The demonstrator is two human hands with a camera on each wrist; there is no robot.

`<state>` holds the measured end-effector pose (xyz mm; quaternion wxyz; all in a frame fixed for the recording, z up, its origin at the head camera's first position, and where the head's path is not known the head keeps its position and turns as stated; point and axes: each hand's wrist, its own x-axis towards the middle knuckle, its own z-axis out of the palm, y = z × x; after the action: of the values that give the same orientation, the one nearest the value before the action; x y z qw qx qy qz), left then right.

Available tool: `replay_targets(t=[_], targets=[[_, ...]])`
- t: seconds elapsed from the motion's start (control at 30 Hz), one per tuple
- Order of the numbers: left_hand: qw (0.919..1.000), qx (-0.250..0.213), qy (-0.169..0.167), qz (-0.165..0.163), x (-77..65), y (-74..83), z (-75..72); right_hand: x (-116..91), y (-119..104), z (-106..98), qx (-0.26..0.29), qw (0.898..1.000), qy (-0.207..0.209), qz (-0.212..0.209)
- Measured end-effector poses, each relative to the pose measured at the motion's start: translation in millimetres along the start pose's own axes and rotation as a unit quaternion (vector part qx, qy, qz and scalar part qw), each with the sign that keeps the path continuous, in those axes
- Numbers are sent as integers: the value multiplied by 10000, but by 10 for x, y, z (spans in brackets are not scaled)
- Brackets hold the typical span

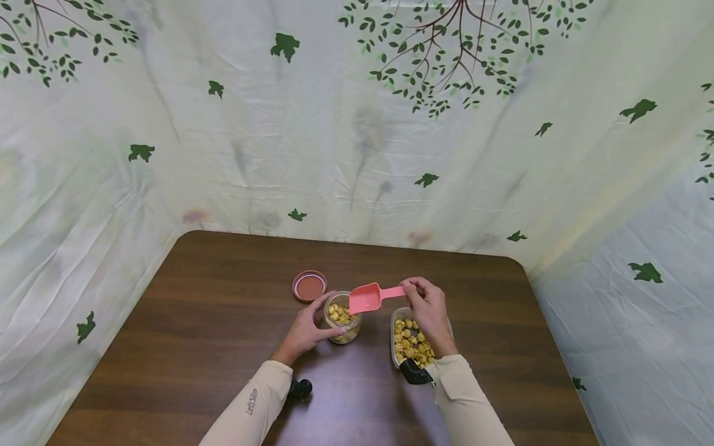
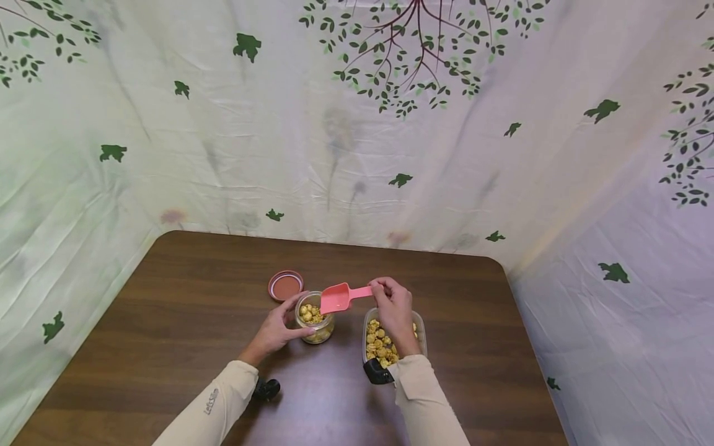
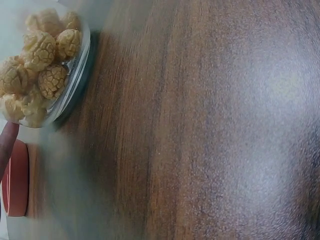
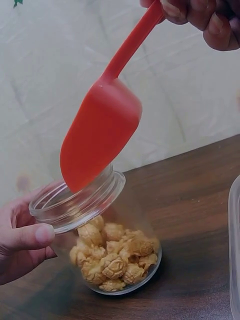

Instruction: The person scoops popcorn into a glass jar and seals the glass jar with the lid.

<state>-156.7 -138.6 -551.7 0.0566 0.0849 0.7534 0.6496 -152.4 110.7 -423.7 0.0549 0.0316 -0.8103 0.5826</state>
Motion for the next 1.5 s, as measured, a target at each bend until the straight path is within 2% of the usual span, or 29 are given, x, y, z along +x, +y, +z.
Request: replay_targets(t=[0.17, 0.33, 0.53, 0.7, 1.03, 1.13, 1.17, 1.23, 1.33, 1.4, 1.47, 1.5], targets=[[10000, -34, -38, 35, -12, 50, -2, 6, 22, -3, 93, 9999, -52, 88], [10000, 59, -6, -17, 18, -54, -10, 26, 86, -7, 242, 9993, -153, 248], [9988, 460, 50, 139, 22, -81, -27, 108, 362, 0, 463, 9977, -197, 464], [9961, 847, 67, 219, 18, -40, -52, 118, 476, 7, 511, 9981, -83, 330], [9933, 948, 128, 650, 74, 77, -67, 135, 505, -87, 680, 9972, 234, 224], [9934, 910, 192, 664, 91, 139, -63, 142, 497, -134, 743, 9966, 293, 176], [9932, 889, 207, 729, 99, 157, -61, 143, 487, -151, 771, 9964, 304, 202], [9923, 880, 209, 850, 79, 299, -51, 121, 403, -188, 743, 9963, 344, 266], [9895, 940, 231, 1069, 104, 352, -37, 120, 418, -239, 724, 9959, 435, 313], [9885, 1016, 230, 1095, 119, 390, -25, 124, 437, -276, 718, 9955, 518, 342], [9868, 1114, 263, 1148, 164, 314, -17, 152, 533, -313, 775, 9947, 607, 309], [9861, 1128, 267, 1193, 167, 329, -10, 154, 536, -334, 802, 9942, 640, 318]])
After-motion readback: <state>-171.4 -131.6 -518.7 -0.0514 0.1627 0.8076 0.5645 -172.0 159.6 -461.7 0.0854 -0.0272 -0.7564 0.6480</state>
